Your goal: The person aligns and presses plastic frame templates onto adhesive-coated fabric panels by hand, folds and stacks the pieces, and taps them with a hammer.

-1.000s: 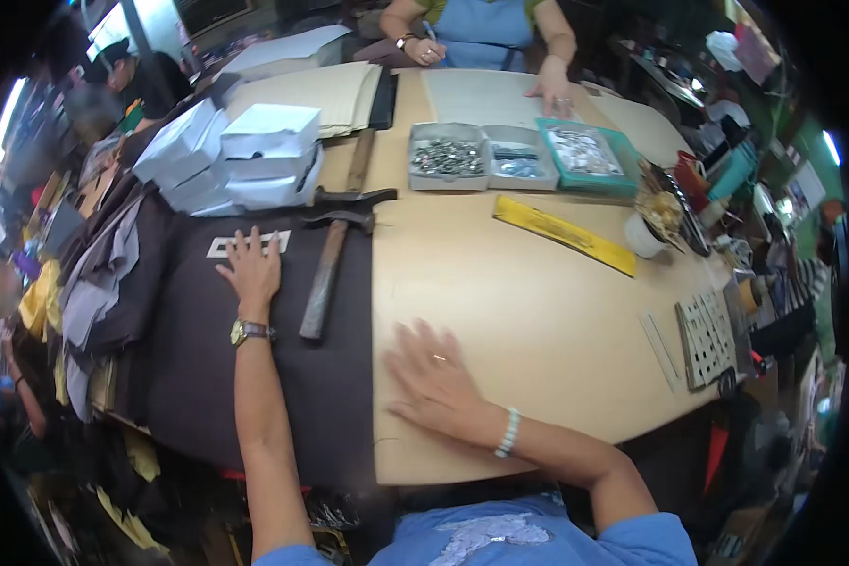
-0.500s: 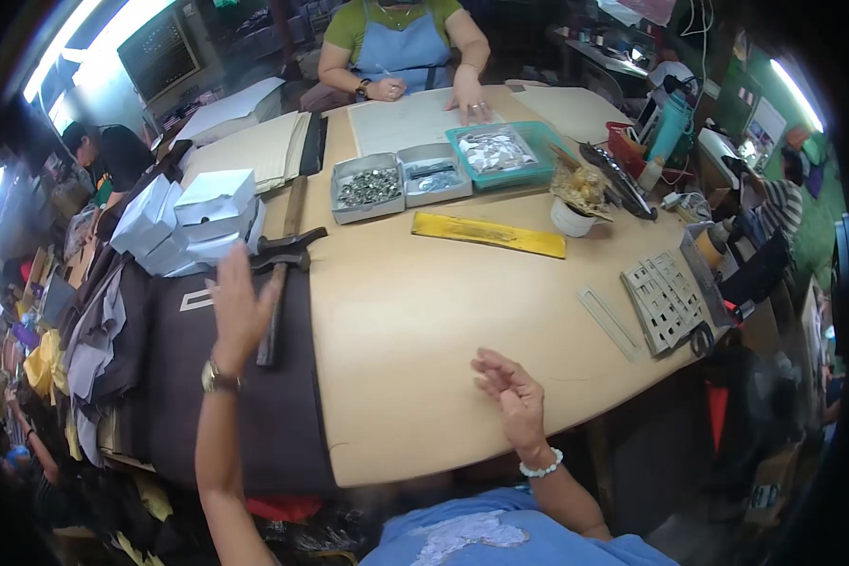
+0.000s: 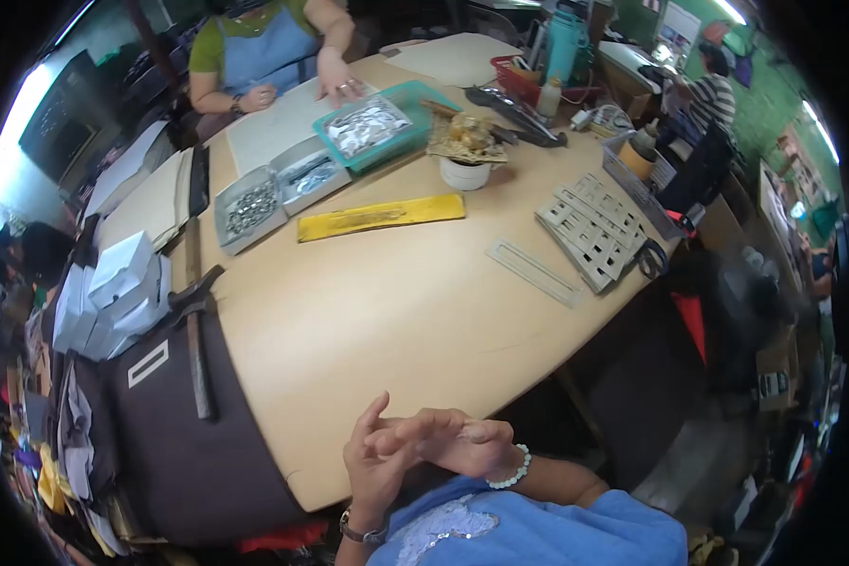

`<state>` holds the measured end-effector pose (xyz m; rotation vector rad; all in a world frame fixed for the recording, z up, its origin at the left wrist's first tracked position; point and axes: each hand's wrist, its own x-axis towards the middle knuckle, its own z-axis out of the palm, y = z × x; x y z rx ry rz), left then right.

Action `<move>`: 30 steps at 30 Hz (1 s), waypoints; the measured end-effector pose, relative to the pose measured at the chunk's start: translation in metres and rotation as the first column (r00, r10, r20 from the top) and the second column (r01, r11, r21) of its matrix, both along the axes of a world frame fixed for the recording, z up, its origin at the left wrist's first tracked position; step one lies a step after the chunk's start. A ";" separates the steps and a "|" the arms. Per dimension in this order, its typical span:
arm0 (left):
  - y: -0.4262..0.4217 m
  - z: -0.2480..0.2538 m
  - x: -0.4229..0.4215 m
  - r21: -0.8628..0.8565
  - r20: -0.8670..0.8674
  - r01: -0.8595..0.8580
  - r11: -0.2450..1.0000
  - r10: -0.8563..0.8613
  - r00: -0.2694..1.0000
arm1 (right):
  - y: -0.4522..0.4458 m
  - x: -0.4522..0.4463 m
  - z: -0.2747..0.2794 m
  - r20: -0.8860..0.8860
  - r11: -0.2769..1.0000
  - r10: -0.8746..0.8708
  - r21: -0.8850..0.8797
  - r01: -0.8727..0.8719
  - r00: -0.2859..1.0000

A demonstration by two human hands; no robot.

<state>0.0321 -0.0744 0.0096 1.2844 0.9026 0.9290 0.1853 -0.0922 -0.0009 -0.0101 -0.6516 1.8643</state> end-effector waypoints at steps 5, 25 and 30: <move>-0.007 -0.005 0.008 0.028 -0.030 0.145 0.989 -0.144 0.989 | -0.010 0.009 -0.010 -0.390 0.999 -0.015 -0.037 0.000 0.921; -0.001 -0.029 0.038 0.580 -0.649 0.377 0.723 0.129 0.750 | -0.132 0.225 -0.183 0.443 0.487 0.476 0.586 0.647 -0.759; -0.002 -0.031 0.033 0.577 -0.608 0.347 0.739 0.105 0.787 | -0.144 0.263 -0.143 0.924 -0.556 -0.184 0.184 0.811 -0.336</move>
